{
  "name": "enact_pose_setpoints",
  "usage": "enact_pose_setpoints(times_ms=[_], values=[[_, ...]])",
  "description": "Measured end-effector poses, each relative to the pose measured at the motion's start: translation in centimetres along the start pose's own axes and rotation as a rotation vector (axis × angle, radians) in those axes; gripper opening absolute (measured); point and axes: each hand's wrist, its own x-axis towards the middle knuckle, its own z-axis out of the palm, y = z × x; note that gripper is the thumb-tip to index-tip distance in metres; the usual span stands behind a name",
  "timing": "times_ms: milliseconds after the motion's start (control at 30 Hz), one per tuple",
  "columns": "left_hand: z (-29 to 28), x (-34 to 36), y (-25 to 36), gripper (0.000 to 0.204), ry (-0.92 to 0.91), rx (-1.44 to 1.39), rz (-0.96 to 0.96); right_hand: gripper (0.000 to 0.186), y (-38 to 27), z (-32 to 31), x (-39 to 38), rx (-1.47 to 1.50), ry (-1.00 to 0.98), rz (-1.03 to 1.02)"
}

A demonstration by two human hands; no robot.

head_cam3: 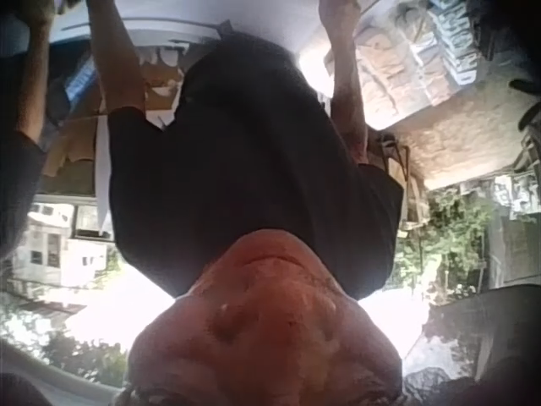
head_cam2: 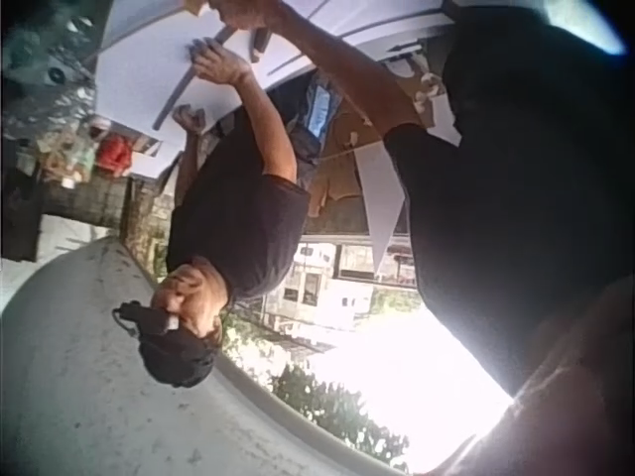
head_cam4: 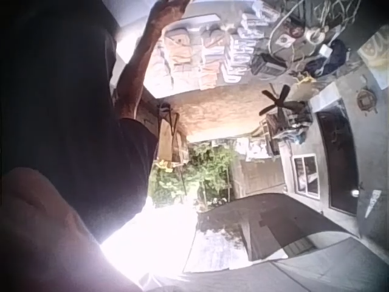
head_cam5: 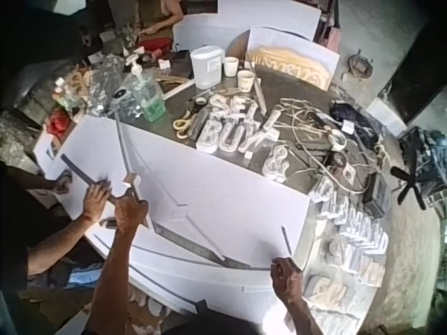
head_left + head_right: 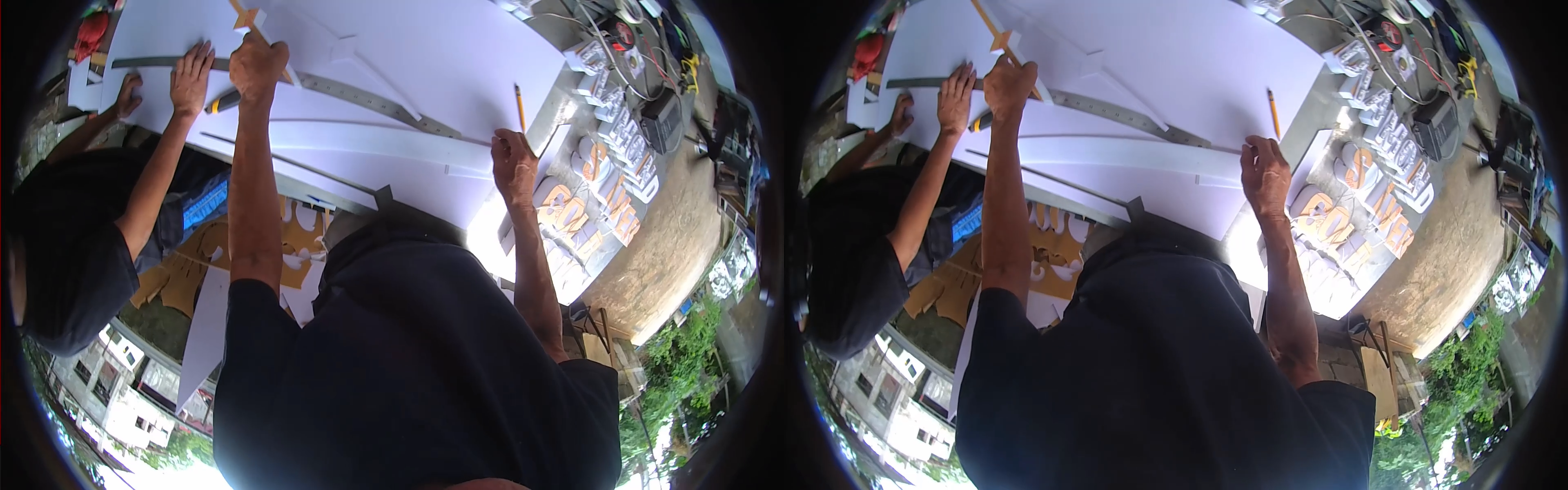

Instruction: Cutting and assembling sign components on a work table.

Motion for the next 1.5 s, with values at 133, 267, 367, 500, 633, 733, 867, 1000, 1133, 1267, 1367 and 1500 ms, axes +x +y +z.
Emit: enact_pose_setpoints(times_ms=[133, 267, 367, 500, 633, 733, 867, 1000, 1133, 1267, 1367, 1500], values=[[-0.9, -0.1, 0.8, 0.065, -0.091, -0.134, -0.074, 0.011, -0.4, -0.2, -0.6, 0.035, -0.053, 0.058], [-0.3, 0.0, 0.5, 0.072, -0.013, -0.155, -0.04, 0.011, 0.0, -2.0, -0.5, 0.032, 0.016, -0.004], [-0.7, -0.5, 0.0, 0.071, 0.091, -0.156, -0.118, 0.012, -0.5, -2.6, -1.2, 0.043, -0.023, 0.012], [-1.6, -4.5, -2.6, 0.04, 0.298, -0.298, 0.049, 0.013, -2.6, -2.7, -2.8, 0.126, -0.091, 0.044], [-0.9, -8.7, -4.5, 0.022, 0.288, -0.22, 0.038, 0.012, -3.1, -1.6, -4.7, 0.148, -0.144, -0.011], [-1.0, -10.5, -6.6, 0.049, 0.209, -0.06, 0.057, 0.011, -3.5, -0.8, -5.1, 0.161, -0.177, -0.04], [-1.9, -9.9, -9.1, 0.06, 0.202, 0.064, 0.176, 0.008, -4.6, -0.4, -5.0, 0.179, -0.204, -0.112], [-2.1, -7.9, -9.7, 0.06, -0.023, 0.135, 0.247, 0.009, -5.5, -0.4, -4.9, 0.183, -0.229, -0.11], [-3.0, -8.6, -10.6, 0.049, 0.139, 0.233, 0.426, 0.012, -7.7, -0.6, -4.7, 0.251, -0.324, -0.143], [-7.6, -13.1, -6.0, 0.051, 0.124, 0.143, 0.561, 0.025, -11.1, -1.6, -5.0, 0.328, -0.298, -0.147], [-11.6, -17.7, -0.4, 0.056, -0.124, 0.078, 0.771, 0.046, -12.9, -1.8, -5.2, 0.328, -0.317, -0.222], [-10.9, -23.1, 5.6, 0.048, -0.38, -0.207, 0.986, 0.072, -13.1, -0.5, -6.2, 0.101, -0.522, -0.33]])
